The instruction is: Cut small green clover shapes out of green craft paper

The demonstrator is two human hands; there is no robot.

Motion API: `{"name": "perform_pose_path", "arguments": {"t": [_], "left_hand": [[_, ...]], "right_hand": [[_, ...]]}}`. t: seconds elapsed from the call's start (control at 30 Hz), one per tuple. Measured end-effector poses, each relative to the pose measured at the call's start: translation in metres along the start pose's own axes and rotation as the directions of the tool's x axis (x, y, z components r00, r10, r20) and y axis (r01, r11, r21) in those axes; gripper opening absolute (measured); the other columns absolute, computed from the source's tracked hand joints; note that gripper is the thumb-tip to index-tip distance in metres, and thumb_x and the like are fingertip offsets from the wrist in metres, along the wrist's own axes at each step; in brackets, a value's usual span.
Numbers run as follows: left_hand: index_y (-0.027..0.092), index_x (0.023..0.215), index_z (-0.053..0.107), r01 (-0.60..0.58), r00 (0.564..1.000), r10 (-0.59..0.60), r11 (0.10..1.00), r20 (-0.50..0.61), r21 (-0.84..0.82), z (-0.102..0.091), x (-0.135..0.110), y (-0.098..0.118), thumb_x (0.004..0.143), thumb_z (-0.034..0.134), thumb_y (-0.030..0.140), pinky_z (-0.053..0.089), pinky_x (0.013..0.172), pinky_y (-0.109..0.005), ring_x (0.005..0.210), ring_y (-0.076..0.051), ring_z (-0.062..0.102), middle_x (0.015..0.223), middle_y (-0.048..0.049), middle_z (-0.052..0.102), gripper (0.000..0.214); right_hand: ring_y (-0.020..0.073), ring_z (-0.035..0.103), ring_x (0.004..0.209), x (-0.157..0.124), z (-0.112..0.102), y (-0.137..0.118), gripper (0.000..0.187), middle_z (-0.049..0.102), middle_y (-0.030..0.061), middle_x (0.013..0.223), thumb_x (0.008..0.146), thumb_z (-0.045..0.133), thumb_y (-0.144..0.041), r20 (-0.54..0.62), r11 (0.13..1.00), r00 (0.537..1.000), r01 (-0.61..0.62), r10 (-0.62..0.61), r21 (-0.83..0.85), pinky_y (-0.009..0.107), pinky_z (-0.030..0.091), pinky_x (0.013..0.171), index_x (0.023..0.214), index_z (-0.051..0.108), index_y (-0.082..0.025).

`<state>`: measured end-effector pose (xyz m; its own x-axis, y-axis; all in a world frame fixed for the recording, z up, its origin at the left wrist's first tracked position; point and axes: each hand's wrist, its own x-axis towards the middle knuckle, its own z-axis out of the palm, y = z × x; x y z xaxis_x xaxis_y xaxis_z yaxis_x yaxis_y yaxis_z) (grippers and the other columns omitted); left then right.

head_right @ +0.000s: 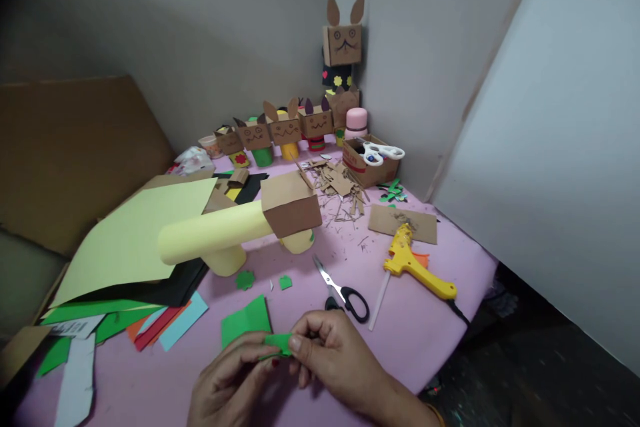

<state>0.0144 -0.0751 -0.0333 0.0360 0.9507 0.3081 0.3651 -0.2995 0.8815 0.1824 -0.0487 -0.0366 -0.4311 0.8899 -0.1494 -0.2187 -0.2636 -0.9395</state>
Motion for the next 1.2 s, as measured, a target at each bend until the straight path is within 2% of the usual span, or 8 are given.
{"name": "perform_pose_path", "arguments": {"t": [0.07,0.13,0.27,0.37,0.57,0.97,1.1,1.2], "left_hand": [[0.022,0.065,0.073,0.171,0.985,-0.171,0.979,0.001,-0.108,0.004,0.0,0.002,0.072,0.069,0.018,0.051,0.066,-0.023,0.071,-0.018,0.065,0.07,-0.0029,0.07,0.008],[0.019,0.059,0.07,0.312,0.948,-0.318,0.917,0.016,-0.247,0.008,0.002,0.004,0.07,0.072,0.022,0.05,0.063,-0.023,0.068,-0.017,0.063,0.066,-0.0026,0.067,0.011],[0.016,0.054,0.065,0.419,0.889,-0.457,0.792,0.023,-0.443,0.014,0.004,0.005,0.064,0.077,0.029,0.048,0.06,-0.023,0.063,-0.015,0.059,0.062,-0.0016,0.064,0.02],[0.015,0.053,0.064,0.431,0.879,-0.476,0.763,0.032,-0.481,0.016,0.004,0.005,0.061,0.079,0.031,0.047,0.06,-0.023,0.063,-0.016,0.058,0.062,-0.0016,0.063,0.023],[0.016,0.053,0.064,0.408,0.864,-0.502,0.74,-0.035,-0.535,0.02,0.003,0.007,0.059,0.08,0.029,0.046,0.059,-0.023,0.062,-0.015,0.057,0.061,-0.0004,0.061,0.022],[0.017,0.053,0.066,0.365,0.884,-0.46,0.789,-0.083,-0.495,0.019,0.005,0.013,0.061,0.077,0.024,0.046,0.062,-0.021,0.064,-0.015,0.057,0.061,0.0001,0.061,0.016],[0.016,0.06,0.063,0.408,0.848,-0.525,0.734,-0.072,-0.543,0.021,0.005,0.012,0.058,0.08,0.026,0.045,0.055,-0.019,0.057,-0.012,0.056,0.059,0.0015,0.062,0.02],[0.019,0.08,0.061,0.426,0.813,-0.579,0.66,-0.058,-0.618,0.022,0.005,0.01,0.054,0.083,0.027,0.045,0.053,-0.019,0.054,-0.011,0.057,0.057,0.0036,0.063,0.035]], "right_hand": [[0.0055,0.048,0.04,-0.001,0.0,0.001,0.036,0.058,-0.0018,0.056,0.077,0.063,-0.048,0.004,0.998,0.999,0.034,-0.034,-0.046,0.016,0.036,0.039,0.068,0.056,-0.014],[0.0064,0.048,0.041,-0.002,0.0,0.002,0.034,0.057,-0.0019,0.055,0.079,0.061,-0.045,0.007,0.993,0.997,0.073,-0.073,-0.093,0.017,0.037,0.041,0.068,0.057,-0.014],[0.0085,0.049,0.043,-0.003,0.002,0.003,0.031,0.053,-0.0025,0.052,0.083,0.058,-0.04,0.003,0.963,0.988,0.151,-0.154,-0.224,0.019,0.038,0.044,0.067,0.059,-0.014],[0.0093,0.049,0.044,-0.002,0.003,0.003,0.029,0.052,-0.0024,0.051,0.086,0.054,-0.036,0.01,0.94,0.981,0.187,-0.192,-0.287,0.021,0.039,0.046,0.067,0.059,-0.014],[0.0101,0.05,0.047,-0.003,0.003,0.005,0.027,0.054,-0.0002,0.059,0.088,0.049,-0.033,0.037,0.93,0.977,0.212,-0.211,-0.3,0.022,0.042,0.048,0.072,0.058,-0.013],[0.0104,0.048,0.044,-0.002,0.007,0.006,0.027,0.051,-0.0014,0.052,0.085,0.052,-0.036,-0.007,0.93,0.979,0.19,-0.203,-0.314,0.022,0.039,0.045,0.07,0.057,-0.014],[0.0106,0.049,0.044,-0.001,0.007,0.007,0.025,0.052,-0.0014,0.052,0.086,0.051,-0.033,-0.011,0.917,0.977,0.198,-0.215,-0.348,0.022,0.039,0.046,0.07,0.056,-0.014],[0.0107,0.049,0.044,-0.001,0.006,0.005,0.024,0.051,-0.0018,0.052,0.086,0.049,-0.031,-0.022,0.898,0.974,0.197,-0.224,-0.393,0.021,0.039,0.046,0.07,0.056,-0.014]]}}
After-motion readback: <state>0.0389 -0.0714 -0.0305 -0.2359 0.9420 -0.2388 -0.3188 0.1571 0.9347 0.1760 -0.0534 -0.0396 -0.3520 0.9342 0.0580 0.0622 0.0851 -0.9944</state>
